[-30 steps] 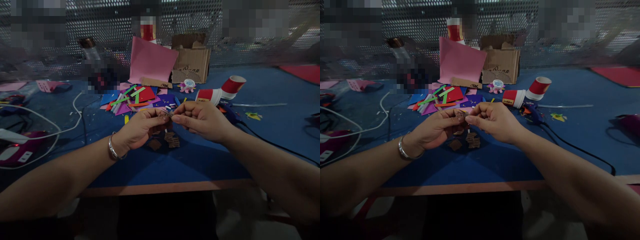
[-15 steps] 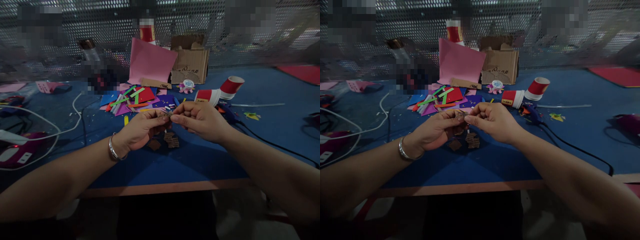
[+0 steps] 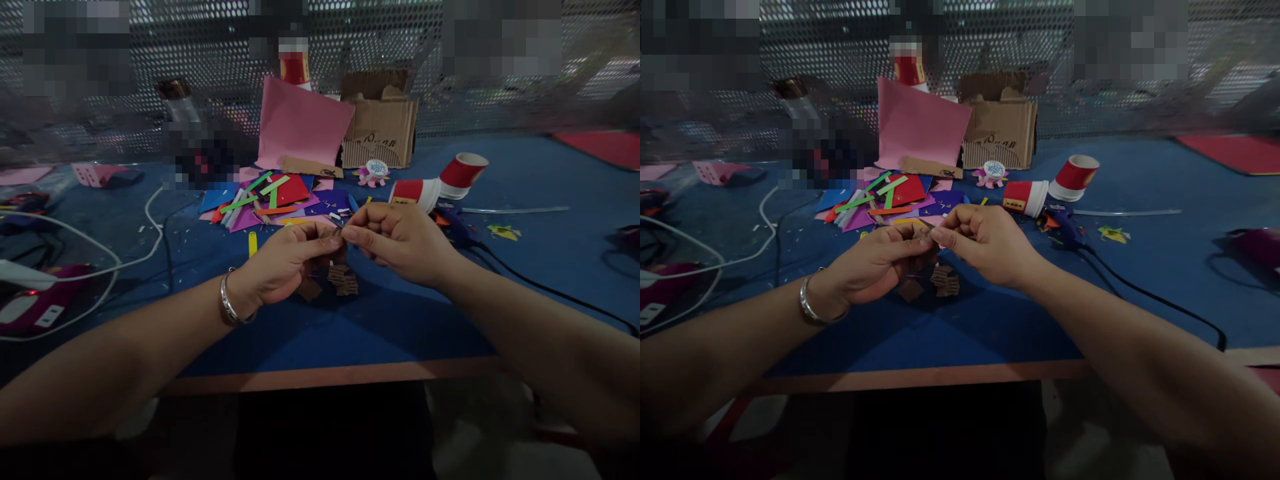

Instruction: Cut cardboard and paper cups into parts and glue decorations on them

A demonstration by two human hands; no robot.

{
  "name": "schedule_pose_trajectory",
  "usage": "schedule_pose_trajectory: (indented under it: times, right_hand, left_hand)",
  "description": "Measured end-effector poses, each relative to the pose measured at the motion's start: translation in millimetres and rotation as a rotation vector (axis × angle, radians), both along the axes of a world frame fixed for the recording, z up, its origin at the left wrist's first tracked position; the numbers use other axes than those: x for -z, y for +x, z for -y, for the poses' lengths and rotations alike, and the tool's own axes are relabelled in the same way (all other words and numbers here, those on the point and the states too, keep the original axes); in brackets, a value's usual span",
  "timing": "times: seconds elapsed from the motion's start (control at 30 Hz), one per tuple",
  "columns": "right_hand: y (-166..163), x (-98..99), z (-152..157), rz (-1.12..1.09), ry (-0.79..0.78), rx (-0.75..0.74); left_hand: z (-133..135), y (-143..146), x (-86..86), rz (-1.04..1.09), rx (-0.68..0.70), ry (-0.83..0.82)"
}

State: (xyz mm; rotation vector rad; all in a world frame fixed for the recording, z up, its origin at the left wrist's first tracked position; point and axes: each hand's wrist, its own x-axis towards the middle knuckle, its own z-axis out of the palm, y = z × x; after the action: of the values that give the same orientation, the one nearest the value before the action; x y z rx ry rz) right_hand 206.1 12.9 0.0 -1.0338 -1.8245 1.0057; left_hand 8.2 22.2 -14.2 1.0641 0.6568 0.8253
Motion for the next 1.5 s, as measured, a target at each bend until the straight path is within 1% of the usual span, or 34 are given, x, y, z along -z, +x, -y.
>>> schedule_pose_trajectory:
  times: [0.07,0.23,0.33,0.43,0.57,0.67,0.77,0.87,1.0,1.13,1.33,1.5]
  right_hand:
    - [0.2,-0.6,0.3,-0.004,-0.009,0.011]
    - [7.8,-1.1,-2.9,-0.067,-0.052,0.125]
    - [11.3,-0.7,-5.9,-0.081,-0.057,0.159]
    - [10.6,0.7,-7.8,-0.053,-0.071,0.13]
    - [8.9,3.4,-8.6,0.017,-0.034,0.085]
    - [9.6,4.9,-9.2,0.037,-0.017,0.064]
    - [10.2,5.0,-9.4,0.045,-0.025,0.038]
    - [9.3,3.9,-9.0,0.055,-0.008,0.015]
    - [7.8,2.7,-8.1,0.071,0.026,0.002]
    - [8.0,2.4,-7.5,0.077,0.03,0.01]
    - [9.2,2.5,-7.2,0.084,0.048,0.026]
    - [7.7,1.3,-4.9,0.069,0.048,0.017]
  left_hand:
    - [0.8,0.7,-1.2,-0.009,-0.005,0.009]
    - [-2.9,-0.5,-3.1,-0.007,-0.126,-0.001]
    - [-5.5,-1.7,-1.2,-0.004,-0.149,0.01]
    - [-6.8,-2.4,2.8,-0.028,-0.157,0.025]
    - [-7.6,-3.6,6.3,-0.078,-0.164,0.116]
    - [-6.9,-5.1,5.2,-0.131,-0.164,0.17]
    - [-5.0,-5.9,2.5,-0.191,-0.144,0.19]
    - [-3.8,-6.0,1.0,-0.213,-0.121,0.196]
    - [-4.7,-6.4,1.0,-0.181,-0.103,0.193]
    - [-4.8,-6.5,-0.1,-0.153,-0.101,0.155]
    - [-3.7,-6.1,1.1,-0.15,-0.077,0.171]
    - [-3.9,-6.5,1.6,-0.156,-0.066,0.147]
